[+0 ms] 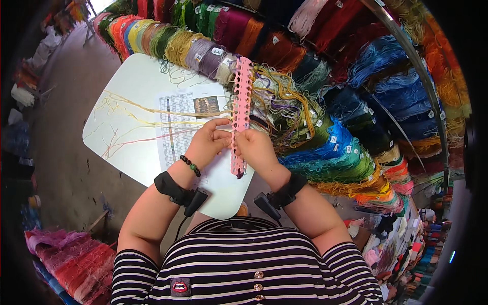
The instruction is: The person organizes embroidery supplies by pulling strands of thread from a rack, separating them by hand, and threading them through holes in a pink organizer card. They refer to a printed chart on the table, turning the pages before selecting more thread from the rack and attaching it to the card.
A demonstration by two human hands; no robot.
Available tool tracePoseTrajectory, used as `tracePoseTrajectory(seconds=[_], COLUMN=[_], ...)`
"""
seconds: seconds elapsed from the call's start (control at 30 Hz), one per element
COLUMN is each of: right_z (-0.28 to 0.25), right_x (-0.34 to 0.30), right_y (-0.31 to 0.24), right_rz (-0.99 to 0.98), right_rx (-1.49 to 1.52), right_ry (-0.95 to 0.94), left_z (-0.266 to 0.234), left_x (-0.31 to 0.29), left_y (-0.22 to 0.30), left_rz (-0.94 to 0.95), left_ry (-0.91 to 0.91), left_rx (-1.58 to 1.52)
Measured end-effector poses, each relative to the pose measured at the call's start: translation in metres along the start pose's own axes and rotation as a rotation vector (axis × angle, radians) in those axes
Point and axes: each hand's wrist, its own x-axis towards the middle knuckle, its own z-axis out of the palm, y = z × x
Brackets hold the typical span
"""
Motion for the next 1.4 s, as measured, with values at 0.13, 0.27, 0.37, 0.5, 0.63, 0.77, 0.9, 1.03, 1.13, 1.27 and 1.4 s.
tracePoseTrajectory(seconds=[0.13,0.27,0.37,0.5,0.63,0.77,0.9,1.03,1.13,1.27,1.4], right_z=[0.000,0.002,0.004,0.003,0.004,0.004,0.002,0.002,-0.001,-0.011,-0.021], right_x=[-0.002,0.001,-0.001,0.003,0.001,0.004,0.007,0.007,0.009,0.005,0.003], right_y=[-0.009,-0.007,-0.010,0.006,0.000,0.010,0.015,0.017,0.020,0.014,0.015], right_rz=[0.044,0.037,0.020,-0.067,-0.056,-0.046,-0.016,-0.039,-0.028,0.094,-0.038], right_rx=[0.097,0.084,0.117,0.055,0.057,0.095,0.083,0.118,0.191,0.754,0.358], right_ry=[-0.024,-0.040,-0.050,-0.039,-0.033,-0.029,-0.096,-0.064,-0.070,-0.172,0.016], left_z=[0.004,0.007,-0.001,-0.022,-0.023,-0.001,0.000,0.001,0.006,0.018,0.009], left_x=[-0.001,0.001,0.001,-0.002,-0.007,-0.017,-0.015,-0.013,-0.013,-0.005,-0.005], left_y=[0.006,0.006,-0.003,0.003,0.009,0.029,0.026,0.021,0.022,0.006,0.002], left_rz=[-0.018,0.022,0.122,0.152,0.097,-0.037,0.013,0.048,-0.008,0.143,0.108], left_ry=[0.038,0.079,0.121,0.300,0.200,0.134,0.055,0.004,0.010,-0.032,-0.092], left_rx=[0.093,0.125,0.249,0.703,0.243,-0.143,-0.419,-0.365,-0.263,0.151,0.127])
